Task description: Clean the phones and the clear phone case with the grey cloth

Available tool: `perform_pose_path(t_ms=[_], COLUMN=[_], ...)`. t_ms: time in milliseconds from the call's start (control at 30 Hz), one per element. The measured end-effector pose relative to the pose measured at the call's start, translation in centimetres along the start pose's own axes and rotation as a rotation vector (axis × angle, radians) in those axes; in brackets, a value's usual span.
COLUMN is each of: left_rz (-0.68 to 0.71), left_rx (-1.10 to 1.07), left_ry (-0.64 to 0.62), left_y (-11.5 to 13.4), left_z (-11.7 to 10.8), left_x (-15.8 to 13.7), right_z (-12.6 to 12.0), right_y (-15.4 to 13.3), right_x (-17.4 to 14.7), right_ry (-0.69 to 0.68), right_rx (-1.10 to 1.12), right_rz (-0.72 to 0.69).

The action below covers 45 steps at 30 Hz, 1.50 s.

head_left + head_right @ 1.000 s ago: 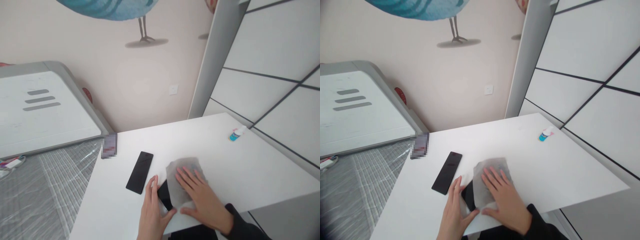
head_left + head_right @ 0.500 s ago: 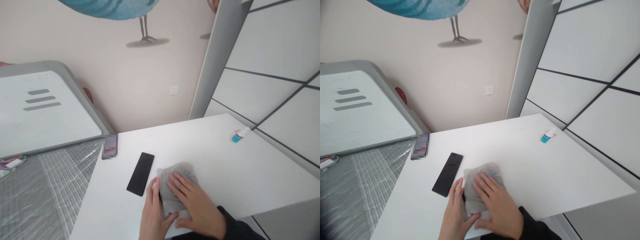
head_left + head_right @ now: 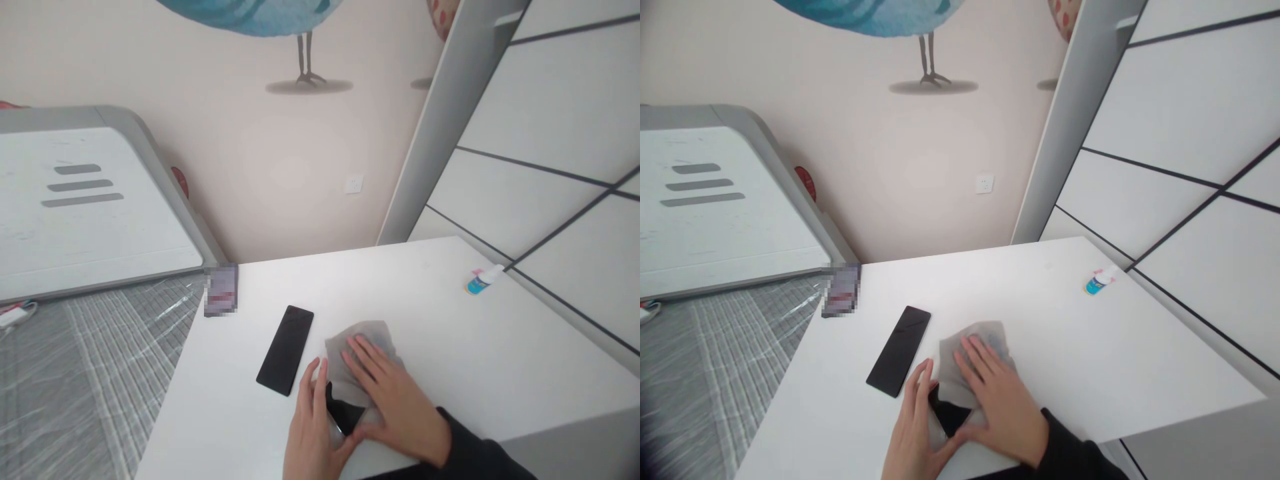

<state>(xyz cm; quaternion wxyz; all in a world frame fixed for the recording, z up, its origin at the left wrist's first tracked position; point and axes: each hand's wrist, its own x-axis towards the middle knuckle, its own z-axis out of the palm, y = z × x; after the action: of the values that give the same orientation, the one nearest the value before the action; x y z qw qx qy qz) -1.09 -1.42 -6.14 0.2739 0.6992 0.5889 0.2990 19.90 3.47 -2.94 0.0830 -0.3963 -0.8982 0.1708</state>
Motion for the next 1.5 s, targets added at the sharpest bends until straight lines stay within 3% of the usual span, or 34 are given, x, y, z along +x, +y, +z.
perform_pose_path(t_ms=[100,233,333,500,600,733,867,1000,1133,1200,1267,1367,1500], left_rz=[0.014,-0.024,0.024,0.014,0.059,0.026,0.055,0.038,0.081,0.065,0.062,0.14,0.193], left_rx=[0.004,0.0,0.023,0.047,0.086,0.11,0.146,0.143,0.162,0.172,0.204,0.346,0.526], left_ry=[-0.012,0.035,0.002,-0.012,-0.022,-0.007,-0.012,-0.023,-0.028,-0.04,-0.054,-0.088,-0.105], left_y=[0.0,0.0,-0.2,-0.4,-0.3,-0.1,-0.3,-0.8,-0.8,-0.4,0.1,1.0,2.4], left_z=[0.2,0.6,0.5,-0.2,-0.6,-1.0,-1.1,-1.2,-1.5,-1.9,-2.2,-2.5,-2.2], left_x=[-0.1,-0.2,-0.2,-0.1,-0.1,-0.1,-0.1,0.1,0.2,0.1,0.2,0.8,1.9], right_z=[0.2,0.6,0.8,0.8,1.0,1.0,1.0,1.1,1.4,0.9,-0.2,-1.9,-2.4], right_y=[-0.1,0.0,0.3,0.4,-0.2,-0.3,0.6,1.0,1.4,3.5,6.7,10.0,7.9], right_x=[-0.2,-0.6,-0.8,-0.8,-0.7,-0.8,-1.8,-2.6,-3.0,-3.6,-4.6,-6.4,-7.8], right_ry=[-0.033,0.084,0.099,0.196,0.239,0.243,0.237,0.265,0.212,0.224,0.331,0.412,0.607], right_rx=[0.019,-0.064,-0.093,-0.112,-0.127,-0.121,-0.077,-0.119,-0.13,-0.144,-0.181,-0.203,-0.085], right_rz=[-0.147,-0.115,-0.283,-0.121,-0.298,-0.102,-0.205,0.008,-0.181,-0.091,0.141,0.256,0.282])
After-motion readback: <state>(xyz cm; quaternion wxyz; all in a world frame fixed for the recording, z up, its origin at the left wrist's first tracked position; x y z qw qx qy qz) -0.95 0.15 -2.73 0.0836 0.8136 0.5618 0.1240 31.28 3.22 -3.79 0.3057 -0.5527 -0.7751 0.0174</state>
